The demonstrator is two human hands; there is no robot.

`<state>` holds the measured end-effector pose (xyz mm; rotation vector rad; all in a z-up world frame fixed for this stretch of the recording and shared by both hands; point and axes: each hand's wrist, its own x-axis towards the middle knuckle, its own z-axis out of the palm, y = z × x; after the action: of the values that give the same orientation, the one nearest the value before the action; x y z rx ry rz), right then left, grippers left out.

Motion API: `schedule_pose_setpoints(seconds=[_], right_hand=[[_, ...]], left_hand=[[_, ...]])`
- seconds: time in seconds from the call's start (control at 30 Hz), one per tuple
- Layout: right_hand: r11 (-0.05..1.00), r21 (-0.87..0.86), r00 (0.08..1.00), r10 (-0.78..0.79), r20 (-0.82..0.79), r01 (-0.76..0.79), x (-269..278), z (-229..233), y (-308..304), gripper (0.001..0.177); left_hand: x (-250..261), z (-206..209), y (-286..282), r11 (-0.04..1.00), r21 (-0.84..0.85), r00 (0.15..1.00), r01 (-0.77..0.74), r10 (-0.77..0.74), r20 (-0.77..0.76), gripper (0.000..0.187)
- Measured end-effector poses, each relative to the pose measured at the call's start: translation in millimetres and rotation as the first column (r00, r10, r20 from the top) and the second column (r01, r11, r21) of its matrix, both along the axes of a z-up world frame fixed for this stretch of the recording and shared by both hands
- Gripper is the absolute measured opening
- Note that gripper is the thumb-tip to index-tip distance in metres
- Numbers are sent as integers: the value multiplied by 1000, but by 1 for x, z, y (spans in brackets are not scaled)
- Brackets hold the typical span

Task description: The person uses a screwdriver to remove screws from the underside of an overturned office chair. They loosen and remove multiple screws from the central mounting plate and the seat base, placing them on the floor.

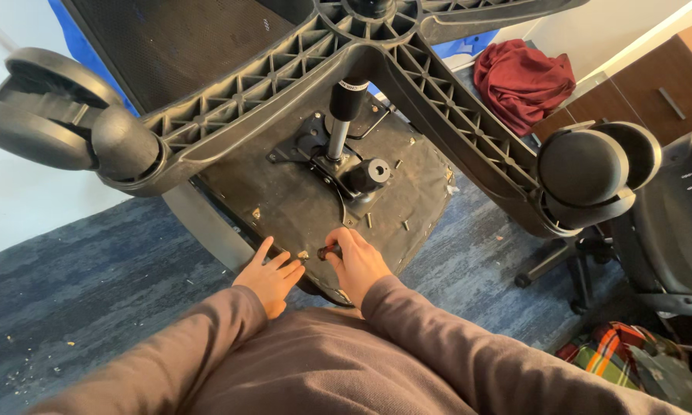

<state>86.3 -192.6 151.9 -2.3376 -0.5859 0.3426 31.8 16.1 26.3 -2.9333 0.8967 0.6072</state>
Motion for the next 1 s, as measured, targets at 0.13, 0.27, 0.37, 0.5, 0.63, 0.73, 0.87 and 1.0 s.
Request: schedule_pose_setpoints(seconds=[0.13,0.27,0.37,0.5,0.63,0.73,0.87,1.0], right_hand=[[998,33,998,-55,33,54,2,-10,-3,22],[969,97,971,-234,46,229,8,-30,-8,23],[930,136,937,-349,27,342,13,-44,-13,21],[889,86,893,-448,-37,450,12,-51,-16,21],[893,126,901,-432,-22,432,9,-43,-13,20],[945,141,952,-303,38,295,6,-30,-5,20],[992,63,987,101,121,-109,5,-7,6,18],[961,-19,955,276,110,-276,3,9,13,27]], left_hand=[[-2,2,1,1000,-5,1000,-7,6,-23,73],[-4,6,1,1000,8,999,-17,17,-28,71],[-5,10,0,999,19,999,-31,31,-31,71],[-6,15,0,999,19,999,-37,38,-39,74],[-6,17,-1,998,36,996,-55,57,-62,75],[-6,18,-3,997,23,994,-79,80,-70,74],[-5,27,-3,949,-202,970,-241,234,-57,53],[1,43,1,718,-464,849,-519,496,-183,46]])
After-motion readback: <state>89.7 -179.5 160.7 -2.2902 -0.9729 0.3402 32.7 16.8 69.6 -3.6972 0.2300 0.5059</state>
